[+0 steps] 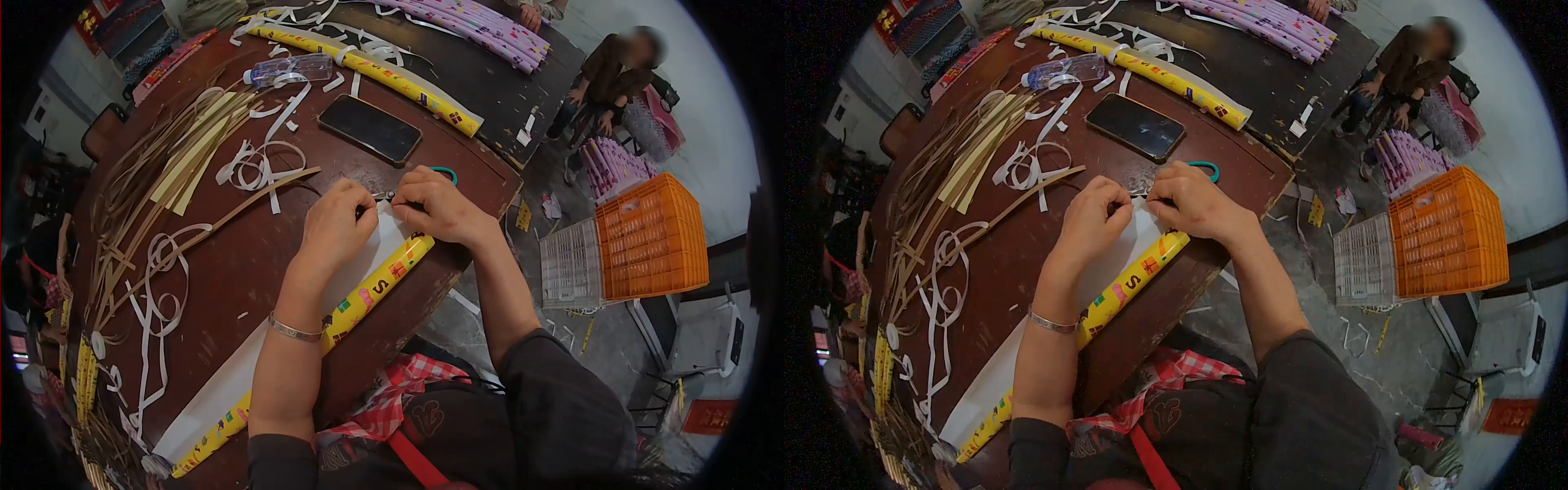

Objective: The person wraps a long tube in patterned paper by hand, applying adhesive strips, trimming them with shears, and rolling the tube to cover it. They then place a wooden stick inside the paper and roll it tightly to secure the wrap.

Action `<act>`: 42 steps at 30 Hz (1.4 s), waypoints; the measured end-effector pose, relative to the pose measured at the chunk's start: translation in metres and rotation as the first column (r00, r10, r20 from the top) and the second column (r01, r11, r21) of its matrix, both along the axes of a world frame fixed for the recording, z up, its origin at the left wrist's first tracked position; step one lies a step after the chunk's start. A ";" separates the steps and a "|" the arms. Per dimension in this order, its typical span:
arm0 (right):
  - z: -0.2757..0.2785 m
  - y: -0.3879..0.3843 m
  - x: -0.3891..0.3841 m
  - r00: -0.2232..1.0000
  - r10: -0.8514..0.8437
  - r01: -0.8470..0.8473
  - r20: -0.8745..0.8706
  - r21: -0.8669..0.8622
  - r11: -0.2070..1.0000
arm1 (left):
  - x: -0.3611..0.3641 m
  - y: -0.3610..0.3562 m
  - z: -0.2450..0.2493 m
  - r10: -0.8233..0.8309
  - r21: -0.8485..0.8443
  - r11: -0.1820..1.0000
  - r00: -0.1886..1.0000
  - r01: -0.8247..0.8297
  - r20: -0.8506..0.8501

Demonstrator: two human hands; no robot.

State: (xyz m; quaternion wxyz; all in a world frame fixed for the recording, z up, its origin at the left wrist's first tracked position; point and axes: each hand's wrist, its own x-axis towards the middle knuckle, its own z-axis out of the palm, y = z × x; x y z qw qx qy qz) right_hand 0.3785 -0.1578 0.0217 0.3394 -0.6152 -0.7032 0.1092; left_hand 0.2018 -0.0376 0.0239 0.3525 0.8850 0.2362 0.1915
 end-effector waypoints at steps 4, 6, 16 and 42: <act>0.001 0.000 0.000 1.000 0.012 -0.013 0.005 0.008 1.000 | -0.002 0.000 0.001 0.009 0.049 0.999 1.000 -0.008 -0.013; 0.001 0.000 0.000 1.000 0.013 -0.013 0.009 0.012 1.000 | -0.003 0.001 0.003 0.007 0.061 0.998 1.000 -0.006 -0.014; 0.004 -0.006 0.017 0.962 -0.148 0.144 0.228 0.033 0.989 | -0.011 0.012 0.005 0.019 0.025 1.000 0.996 -0.017 -0.088; -0.015 -0.023 -0.037 0.912 -0.115 0.040 0.394 0.193 0.980 | -0.010 0.008 0.010 -0.051 0.057 0.997 0.990 0.059 -0.131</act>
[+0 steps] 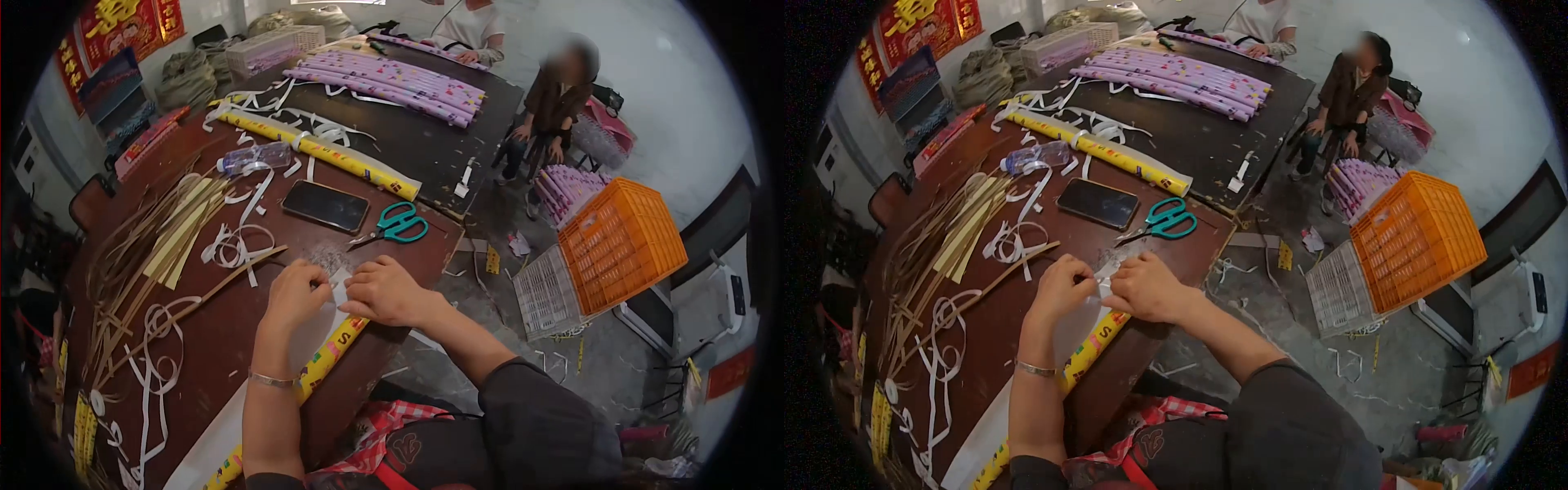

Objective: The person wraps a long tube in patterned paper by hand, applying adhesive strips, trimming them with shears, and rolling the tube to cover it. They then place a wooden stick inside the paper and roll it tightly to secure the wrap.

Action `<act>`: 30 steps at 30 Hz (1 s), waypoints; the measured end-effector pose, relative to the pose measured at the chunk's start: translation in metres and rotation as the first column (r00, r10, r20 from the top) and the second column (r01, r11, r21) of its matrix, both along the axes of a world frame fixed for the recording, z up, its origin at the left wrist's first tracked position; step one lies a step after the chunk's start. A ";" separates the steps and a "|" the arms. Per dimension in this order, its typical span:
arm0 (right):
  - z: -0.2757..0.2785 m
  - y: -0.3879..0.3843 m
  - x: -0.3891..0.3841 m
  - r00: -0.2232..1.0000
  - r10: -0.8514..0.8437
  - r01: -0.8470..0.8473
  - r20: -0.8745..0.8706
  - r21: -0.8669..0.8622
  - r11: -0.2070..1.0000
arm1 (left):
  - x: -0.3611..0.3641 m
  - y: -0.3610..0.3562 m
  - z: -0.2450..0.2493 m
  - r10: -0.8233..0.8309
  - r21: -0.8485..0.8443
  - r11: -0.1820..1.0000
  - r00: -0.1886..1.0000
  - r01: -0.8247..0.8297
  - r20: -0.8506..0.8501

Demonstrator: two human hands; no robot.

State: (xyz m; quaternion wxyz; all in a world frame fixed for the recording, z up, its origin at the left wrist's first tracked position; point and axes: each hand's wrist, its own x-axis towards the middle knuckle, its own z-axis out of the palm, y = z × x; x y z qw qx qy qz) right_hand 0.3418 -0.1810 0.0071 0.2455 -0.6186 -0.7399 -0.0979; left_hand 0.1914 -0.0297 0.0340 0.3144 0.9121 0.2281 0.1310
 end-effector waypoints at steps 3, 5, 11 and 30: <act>-0.001 -0.003 -0.003 1.000 -0.010 0.009 0.026 0.013 1.000 | -0.002 -0.002 0.004 0.001 -0.032 0.999 1.000 -0.001 0.013; -0.003 -0.004 -0.003 0.999 -0.002 0.001 0.039 0.042 0.999 | -0.005 -0.003 0.005 0.005 -0.076 0.997 1.000 -0.006 -0.008; -0.004 -0.004 -0.005 0.998 -0.021 0.018 0.057 0.056 0.998 | -0.031 -0.007 0.007 0.068 -0.082 0.994 0.995 -0.074 -0.071; 0.009 -0.007 -0.005 0.997 -0.041 0.035 -0.061 -0.093 0.995 | -0.366 -0.021 0.020 0.570 -0.282 0.797 0.819 -0.534 0.060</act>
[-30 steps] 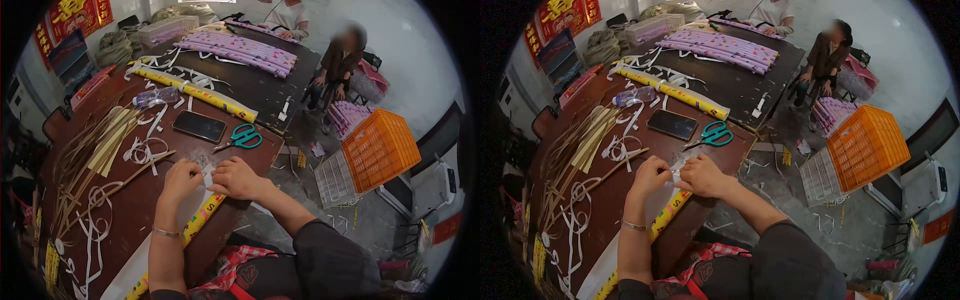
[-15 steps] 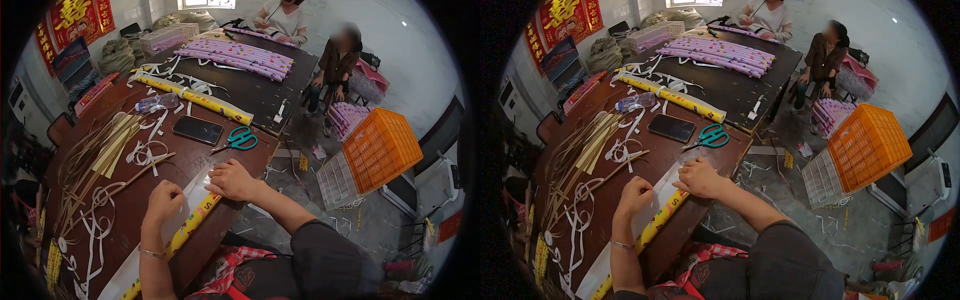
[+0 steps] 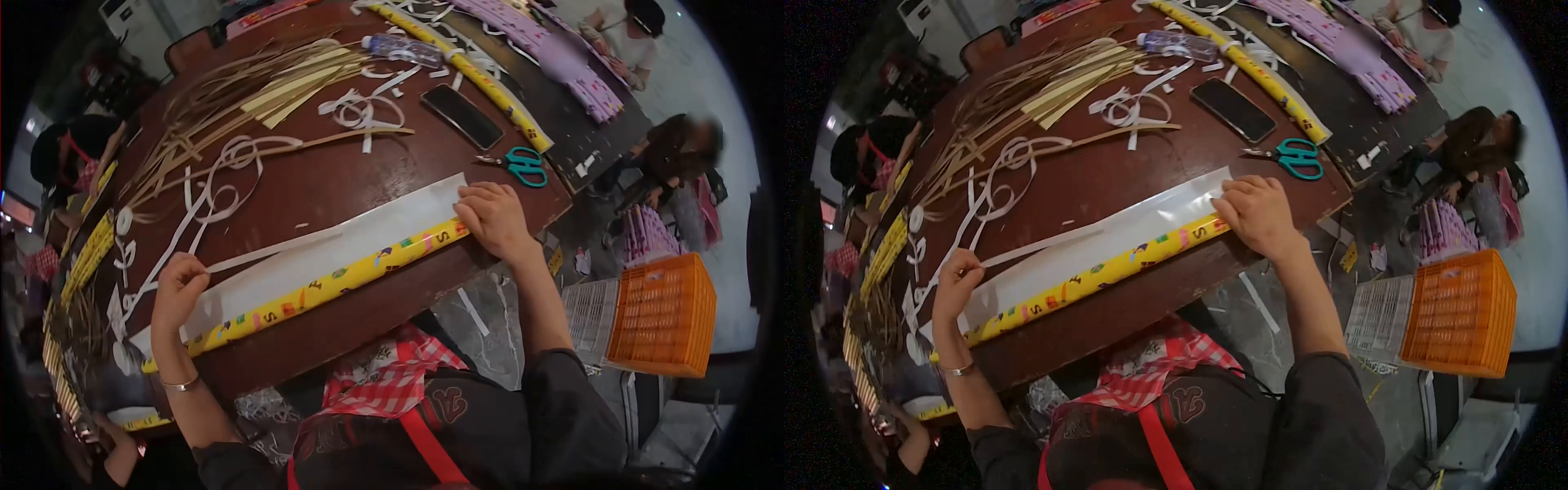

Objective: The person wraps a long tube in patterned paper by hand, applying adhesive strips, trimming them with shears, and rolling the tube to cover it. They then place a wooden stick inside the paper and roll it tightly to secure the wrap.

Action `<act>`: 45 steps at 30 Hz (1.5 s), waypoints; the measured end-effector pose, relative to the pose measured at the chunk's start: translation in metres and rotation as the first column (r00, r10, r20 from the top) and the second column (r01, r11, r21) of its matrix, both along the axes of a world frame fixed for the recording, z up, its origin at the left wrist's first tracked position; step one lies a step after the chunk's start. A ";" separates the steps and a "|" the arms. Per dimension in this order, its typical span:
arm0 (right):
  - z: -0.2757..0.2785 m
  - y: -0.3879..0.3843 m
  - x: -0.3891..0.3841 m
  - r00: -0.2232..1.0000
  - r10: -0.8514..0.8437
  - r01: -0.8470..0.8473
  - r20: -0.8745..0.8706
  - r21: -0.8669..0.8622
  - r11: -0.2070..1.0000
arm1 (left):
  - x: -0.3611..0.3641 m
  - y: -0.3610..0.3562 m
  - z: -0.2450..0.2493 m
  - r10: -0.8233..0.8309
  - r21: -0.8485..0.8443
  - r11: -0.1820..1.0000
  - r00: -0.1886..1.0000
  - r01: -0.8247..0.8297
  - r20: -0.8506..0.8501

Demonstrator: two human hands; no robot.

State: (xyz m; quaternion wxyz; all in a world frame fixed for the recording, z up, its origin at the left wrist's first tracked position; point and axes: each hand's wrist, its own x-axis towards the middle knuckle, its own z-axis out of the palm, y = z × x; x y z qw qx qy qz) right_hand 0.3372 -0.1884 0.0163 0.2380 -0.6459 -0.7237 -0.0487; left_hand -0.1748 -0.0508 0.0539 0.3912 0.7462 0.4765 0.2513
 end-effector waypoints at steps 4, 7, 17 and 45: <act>-0.002 0.001 0.002 0.999 0.016 -0.018 0.050 0.032 0.999 | -0.123 -0.010 -0.008 0.202 0.102 0.977 0.962 -0.186 -0.181; 0.000 0.002 0.001 0.999 0.020 -0.021 0.043 0.012 1.000 | -0.197 -0.026 0.004 0.412 0.064 0.910 0.869 -0.411 -0.274; -0.004 0.003 0.008 0.999 0.019 -0.017 0.036 -0.040 0.999 | -0.327 -0.051 -0.004 0.677 0.531 0.573 -0.005 -0.625 -0.736; 0.019 0.001 -0.023 0.977 0.031 -0.055 0.212 0.106 0.993 | 0.057 -0.100 -0.013 -0.088 0.426 0.858 0.900 0.287 -0.428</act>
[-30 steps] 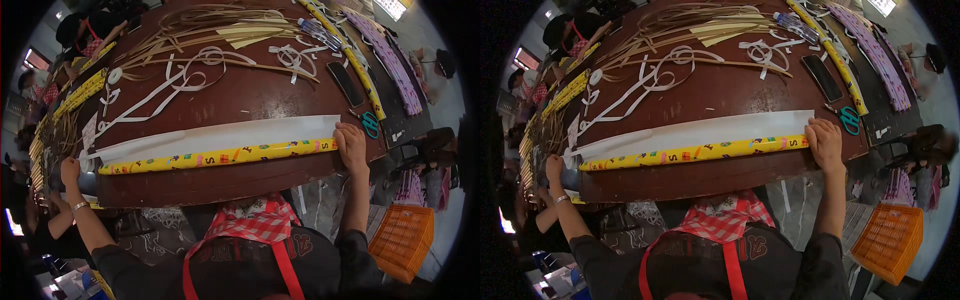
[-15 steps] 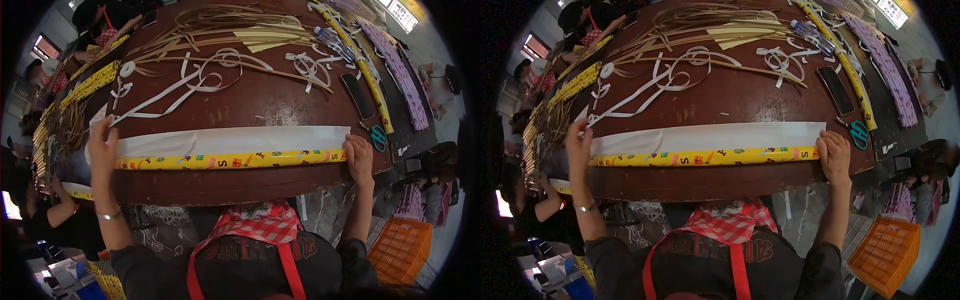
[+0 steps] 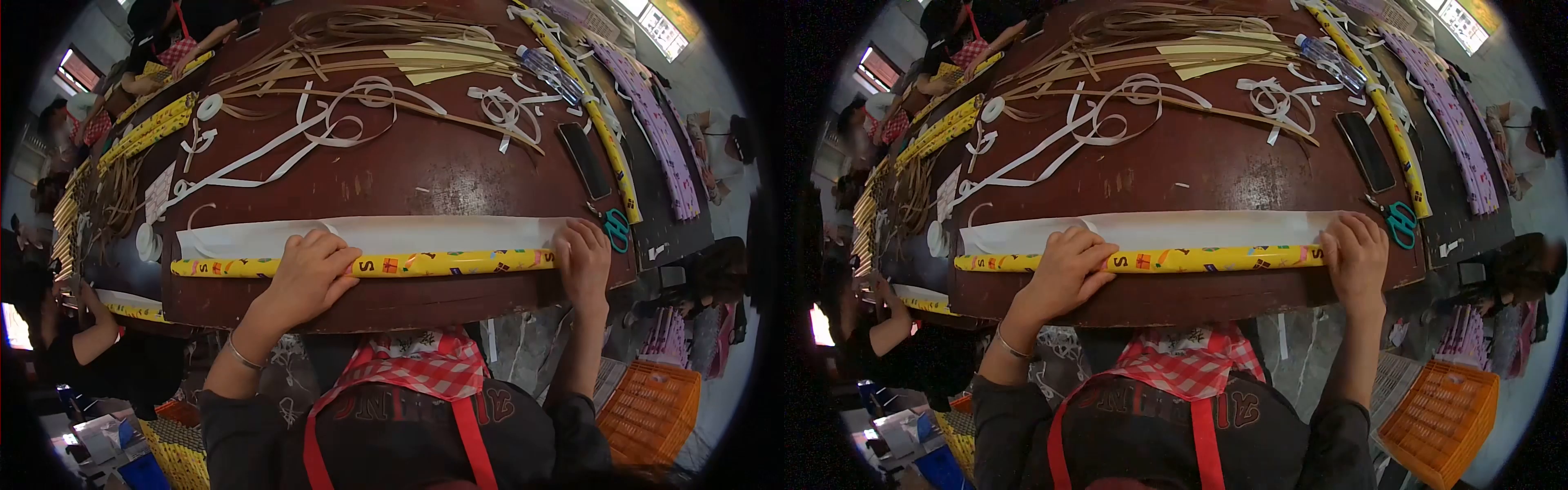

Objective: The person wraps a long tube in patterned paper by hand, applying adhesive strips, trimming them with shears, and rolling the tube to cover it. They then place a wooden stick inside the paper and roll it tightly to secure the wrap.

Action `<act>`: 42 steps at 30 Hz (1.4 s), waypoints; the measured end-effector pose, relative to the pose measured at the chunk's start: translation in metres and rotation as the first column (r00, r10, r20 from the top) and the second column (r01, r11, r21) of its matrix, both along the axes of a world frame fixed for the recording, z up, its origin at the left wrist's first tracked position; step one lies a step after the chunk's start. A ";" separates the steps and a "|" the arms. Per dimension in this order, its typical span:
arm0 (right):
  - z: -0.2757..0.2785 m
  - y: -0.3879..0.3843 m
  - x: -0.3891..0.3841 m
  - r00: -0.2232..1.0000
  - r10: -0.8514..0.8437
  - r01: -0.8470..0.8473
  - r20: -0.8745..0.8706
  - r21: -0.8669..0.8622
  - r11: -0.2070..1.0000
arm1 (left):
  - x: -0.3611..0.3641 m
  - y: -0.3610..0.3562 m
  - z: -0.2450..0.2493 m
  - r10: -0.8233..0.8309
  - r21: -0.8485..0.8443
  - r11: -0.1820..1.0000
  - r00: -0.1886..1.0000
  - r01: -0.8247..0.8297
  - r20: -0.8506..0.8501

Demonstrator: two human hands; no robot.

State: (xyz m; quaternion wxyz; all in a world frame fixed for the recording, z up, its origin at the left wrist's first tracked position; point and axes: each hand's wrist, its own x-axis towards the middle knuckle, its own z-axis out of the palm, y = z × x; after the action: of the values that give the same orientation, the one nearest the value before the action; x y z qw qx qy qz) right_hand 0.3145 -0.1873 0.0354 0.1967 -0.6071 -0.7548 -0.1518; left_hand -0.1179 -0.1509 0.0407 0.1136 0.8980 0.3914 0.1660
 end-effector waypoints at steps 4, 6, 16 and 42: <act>0.015 0.000 -0.077 0.928 0.329 -0.331 -0.176 0.019 0.943 | 0.006 -0.002 0.002 0.012 -0.089 0.996 1.000 -0.011 0.012; 0.014 0.004 -0.109 0.852 0.462 -0.484 -0.245 -0.033 0.874 | 0.005 -0.001 -0.001 0.015 -0.079 0.997 1.000 -0.014 0.005; -0.018 0.020 -0.133 0.841 0.479 -0.514 -0.251 -0.096 0.853 | 0.006 0.000 0.011 0.039 -0.108 0.993 0.999 -0.038 0.008; -0.024 0.000 -0.131 0.853 0.440 -0.471 -0.280 -0.051 0.881 | 0.027 -0.009 0.026 -0.011 -0.049 0.999 0.991 0.004 -0.132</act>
State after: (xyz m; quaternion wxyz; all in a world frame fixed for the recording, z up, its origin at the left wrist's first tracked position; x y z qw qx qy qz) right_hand 0.1831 -0.1870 0.0110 0.2880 -0.4359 -0.8523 0.0248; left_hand -0.0905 -0.1603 0.0670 0.1097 0.9055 0.3985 0.0963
